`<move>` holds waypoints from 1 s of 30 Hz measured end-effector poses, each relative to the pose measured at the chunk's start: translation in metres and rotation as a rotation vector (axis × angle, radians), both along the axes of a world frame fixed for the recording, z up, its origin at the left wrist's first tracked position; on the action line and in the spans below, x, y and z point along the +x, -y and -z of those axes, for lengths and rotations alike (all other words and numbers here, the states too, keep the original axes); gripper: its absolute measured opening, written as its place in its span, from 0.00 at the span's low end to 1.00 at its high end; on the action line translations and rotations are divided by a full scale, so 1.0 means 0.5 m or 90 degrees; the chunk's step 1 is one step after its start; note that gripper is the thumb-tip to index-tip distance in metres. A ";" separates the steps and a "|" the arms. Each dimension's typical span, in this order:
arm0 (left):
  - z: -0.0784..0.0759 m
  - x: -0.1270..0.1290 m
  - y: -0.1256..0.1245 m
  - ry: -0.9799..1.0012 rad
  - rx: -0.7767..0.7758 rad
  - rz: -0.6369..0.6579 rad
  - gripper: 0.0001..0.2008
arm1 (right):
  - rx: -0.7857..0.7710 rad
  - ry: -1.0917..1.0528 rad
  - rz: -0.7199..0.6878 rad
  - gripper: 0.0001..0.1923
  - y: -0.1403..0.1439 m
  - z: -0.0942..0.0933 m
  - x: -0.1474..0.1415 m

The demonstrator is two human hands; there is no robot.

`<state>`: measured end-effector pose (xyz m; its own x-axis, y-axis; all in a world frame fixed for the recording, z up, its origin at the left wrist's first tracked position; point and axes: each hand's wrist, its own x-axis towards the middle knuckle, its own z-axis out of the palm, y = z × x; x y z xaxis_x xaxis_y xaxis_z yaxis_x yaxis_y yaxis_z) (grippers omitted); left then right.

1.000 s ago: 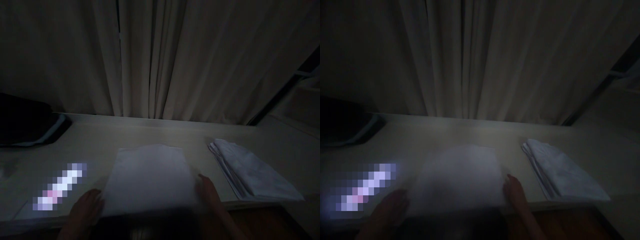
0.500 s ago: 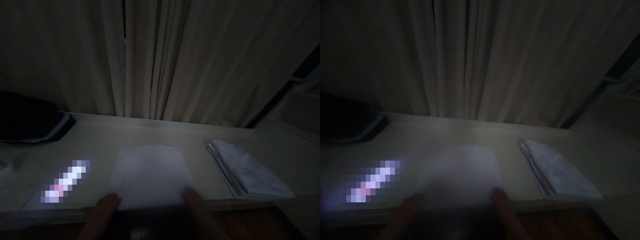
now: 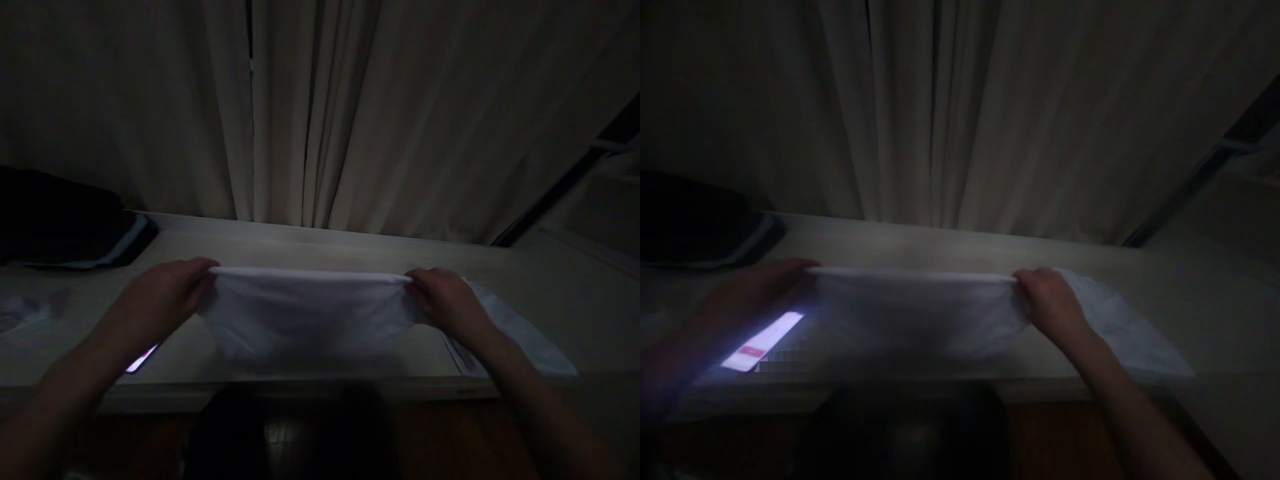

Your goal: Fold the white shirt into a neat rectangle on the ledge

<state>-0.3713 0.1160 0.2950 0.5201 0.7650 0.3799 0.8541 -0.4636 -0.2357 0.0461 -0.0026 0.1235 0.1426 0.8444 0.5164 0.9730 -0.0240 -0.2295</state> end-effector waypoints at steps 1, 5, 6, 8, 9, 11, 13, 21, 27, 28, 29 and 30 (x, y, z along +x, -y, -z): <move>-0.027 0.015 -0.009 -0.002 -0.003 -0.029 0.20 | 0.009 0.027 0.018 0.14 -0.011 -0.031 0.017; -0.062 0.083 -0.100 -0.087 -0.009 -0.115 0.18 | -0.061 0.074 0.034 0.13 -0.122 -0.089 0.057; -0.052 0.100 -0.135 -0.110 -0.021 -0.115 0.18 | -0.097 0.073 0.027 0.12 -0.164 -0.087 0.058; -0.012 0.130 -0.206 -0.137 -0.052 -0.100 0.20 | -0.144 0.063 0.019 0.12 -0.253 -0.063 0.049; 0.015 0.139 -0.237 -0.140 -0.057 -0.095 0.22 | -0.152 0.051 0.025 0.13 -0.292 -0.041 0.041; 0.083 0.141 -0.280 -0.139 -0.055 -0.100 0.23 | -0.154 0.016 0.046 0.18 -0.346 0.022 0.017; 0.161 0.113 -0.287 -0.132 -0.058 -0.099 0.25 | -0.163 -0.016 0.041 0.24 -0.354 0.109 -0.012; 0.428 -0.128 -0.134 -0.060 -0.298 -0.119 0.26 | -0.232 -0.322 -0.065 0.21 -0.137 0.458 -0.132; 0.446 -0.130 -0.200 0.150 -0.397 -0.286 0.34 | -0.324 -0.505 0.056 0.27 -0.146 0.469 -0.150; 0.445 -0.117 -0.215 0.177 -0.410 -0.290 0.34 | -0.331 -0.495 0.063 0.27 -0.160 0.461 -0.150; 0.445 -0.103 -0.228 0.197 -0.417 -0.294 0.34 | -0.336 -0.485 0.071 0.28 -0.174 0.455 -0.151; 0.444 -0.090 -0.238 0.216 -0.422 -0.299 0.34 | -0.340 -0.479 0.078 0.28 -0.187 0.451 -0.152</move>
<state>-0.4161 0.2350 0.0733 0.0353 0.9894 -0.1409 0.9663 0.0022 0.2574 -0.0301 0.0910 -0.1020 0.3860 0.9004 -0.2006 0.5565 -0.4007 -0.7278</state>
